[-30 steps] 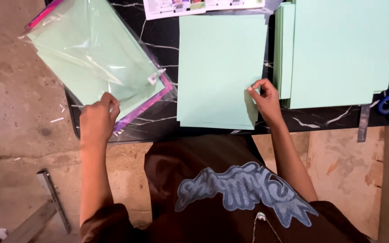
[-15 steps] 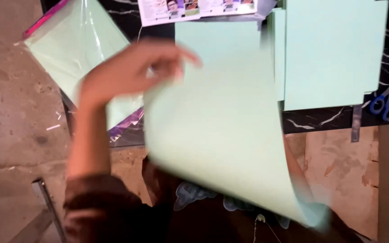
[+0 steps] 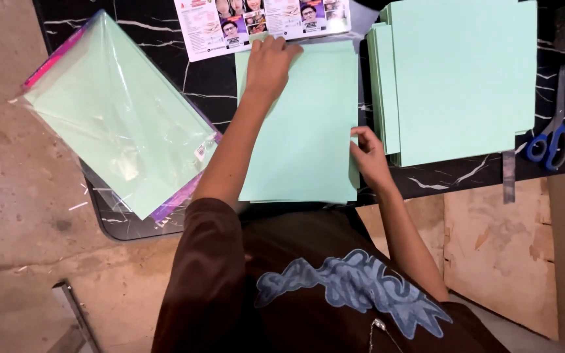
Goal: The person stacks sheets of green paper on a table by hand, taking them from one pile and placing them onto another.
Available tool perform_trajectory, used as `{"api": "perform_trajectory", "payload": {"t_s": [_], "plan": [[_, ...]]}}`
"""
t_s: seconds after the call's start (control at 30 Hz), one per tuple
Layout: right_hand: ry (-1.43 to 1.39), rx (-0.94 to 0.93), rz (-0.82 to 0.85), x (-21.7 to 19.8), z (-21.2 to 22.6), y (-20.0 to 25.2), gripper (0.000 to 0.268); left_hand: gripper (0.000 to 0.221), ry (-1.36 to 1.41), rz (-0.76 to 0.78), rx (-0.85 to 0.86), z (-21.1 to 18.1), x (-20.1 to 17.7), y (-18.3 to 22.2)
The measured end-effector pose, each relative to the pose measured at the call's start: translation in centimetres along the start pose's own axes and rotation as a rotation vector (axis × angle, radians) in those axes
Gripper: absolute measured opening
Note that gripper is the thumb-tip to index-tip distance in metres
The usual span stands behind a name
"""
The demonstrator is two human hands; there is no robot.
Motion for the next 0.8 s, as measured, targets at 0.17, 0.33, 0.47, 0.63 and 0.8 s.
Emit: {"api": "perform_trajectory", "payload": {"t_s": [0.17, 0.33, 0.47, 0.63, 0.8], "plan": [[0.075, -0.036, -0.061, -1.4, -2.9, -0.1, 0.01, 0.048, 0.027, -0.203, -0.045, -0.5, -3.7, 1.9], [0.067, -0.137, -0.062, -1.9, -3.7, -0.2, 0.013, 0.054, 0.249, -0.349, -0.281, 1.5, -11.7, 15.0], [0.103, -0.099, -0.117, -2.8, -4.7, -0.5, 0.014, 0.035, 0.176, -0.446, -0.711, 6.9, -12.5, 31.7], [0.125, -0.117, -0.075, -1.2, -2.3, 0.3, 0.013, 0.032, -0.058, -0.212, -0.829, 7.2, -13.4, 39.2], [0.051, -0.077, -0.096, -1.9, -3.2, 0.1, 0.012, 0.049, -0.119, -0.205, -0.671, 7.1, -14.3, 38.2]]}}
Point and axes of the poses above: each hand's wrist, its own y-axis away from the middle knuckle, its own x-axis out of the palm, z = x × y, the point moved 9 cm from there along -y, towards the middle knuckle, and after that the axes turned 5 degrees about z, right-handed, at the moved point
